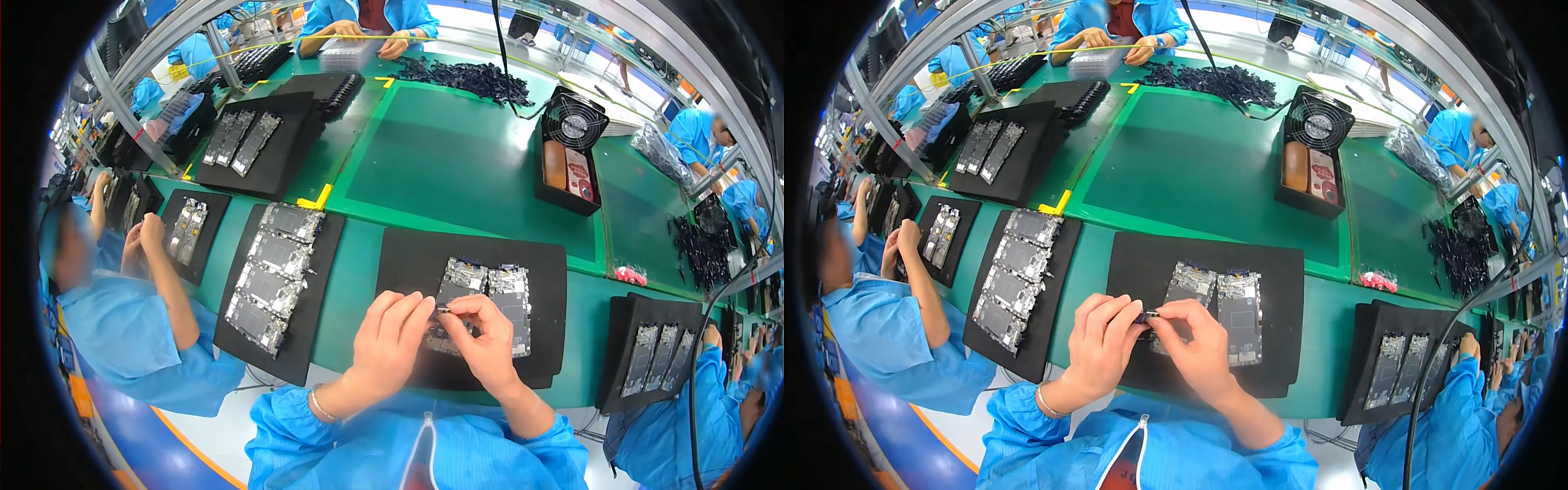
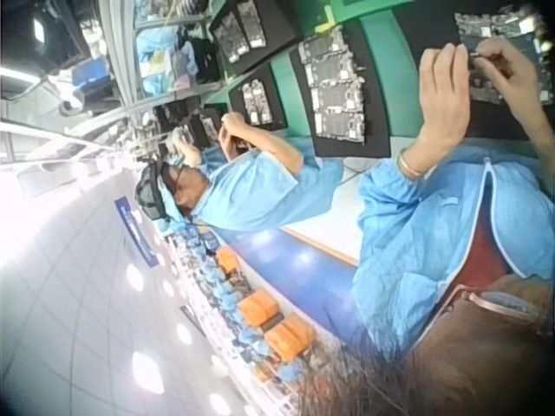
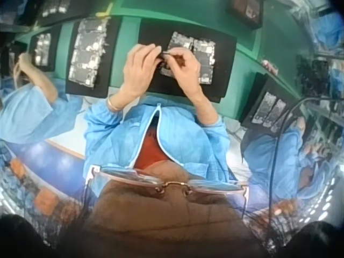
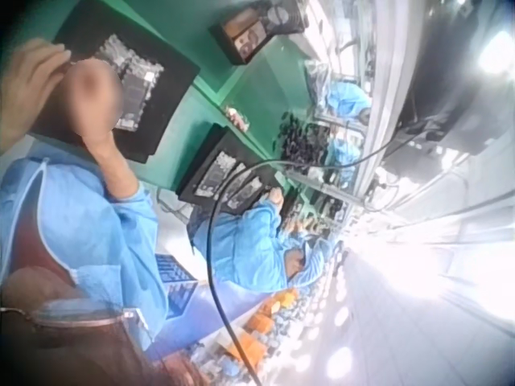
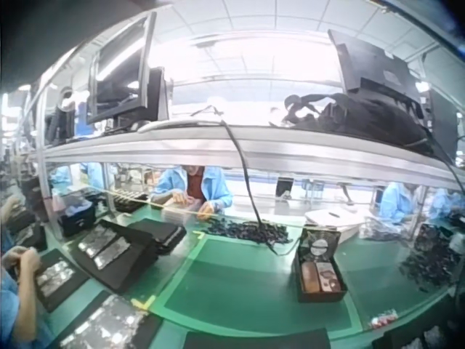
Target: The person assembles small electronic components onto circuit boards at a workstation. They pick up small black parts from a pile and attach them to the boards, then place the boards into a black tray. The person repeats this process throughout the video.
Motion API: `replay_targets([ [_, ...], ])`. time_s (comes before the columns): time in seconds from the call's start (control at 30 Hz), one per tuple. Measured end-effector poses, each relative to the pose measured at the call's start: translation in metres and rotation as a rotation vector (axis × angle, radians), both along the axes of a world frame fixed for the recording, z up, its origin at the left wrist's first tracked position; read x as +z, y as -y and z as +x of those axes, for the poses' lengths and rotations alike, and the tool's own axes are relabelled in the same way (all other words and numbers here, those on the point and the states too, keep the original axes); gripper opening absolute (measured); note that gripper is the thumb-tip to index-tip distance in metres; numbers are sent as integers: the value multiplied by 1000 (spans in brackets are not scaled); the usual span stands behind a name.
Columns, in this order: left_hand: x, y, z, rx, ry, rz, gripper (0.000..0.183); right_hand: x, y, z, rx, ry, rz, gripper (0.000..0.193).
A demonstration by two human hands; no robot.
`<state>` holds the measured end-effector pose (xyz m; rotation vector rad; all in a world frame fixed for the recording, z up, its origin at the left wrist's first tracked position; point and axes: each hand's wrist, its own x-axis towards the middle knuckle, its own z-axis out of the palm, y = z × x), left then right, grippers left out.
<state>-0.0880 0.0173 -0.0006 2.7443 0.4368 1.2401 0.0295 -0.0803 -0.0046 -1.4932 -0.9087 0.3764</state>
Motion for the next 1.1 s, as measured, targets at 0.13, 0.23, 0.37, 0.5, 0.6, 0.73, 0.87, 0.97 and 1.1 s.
replay_targets([
  [0.13, -1, -1, 0, -9, 10, 10, 48, 1, 1, 10, 88, -15, -64, 12],
  [0.23, -1, -1, -2, -26, 9, 22, 48, 13, 2, 16, 173, -4, -116, 11],
  [0.37, -1, -8, 3, -35, 10, 13, 46, 14, -5, 26, 193, -6, -178, 13],
  [0.5, 14, -45, 32, -63, -216, -247, 48, 3, -14, 42, 110, -130, -169, 25],
  [0.6, -16, -80, 52, -33, -389, -301, 61, -15, 3, 59, -20, -212, -192, 29],
  [0.73, -25, -59, 89, -201, -438, -197, 77, -38, 26, 74, -128, -200, -193, 22],
  [0.87, -37, -45, 94, -295, -487, -311, 63, -38, 31, 74, -179, -142, -207, 20],
  [0.97, -8, -29, 79, -320, -382, -435, 50, -37, 33, 74, -176, -164, -143, 22],
  [1.1, 11, -8, 55, -309, -244, -336, 48, -19, 31, 58, -72, -291, -53, 21],
])
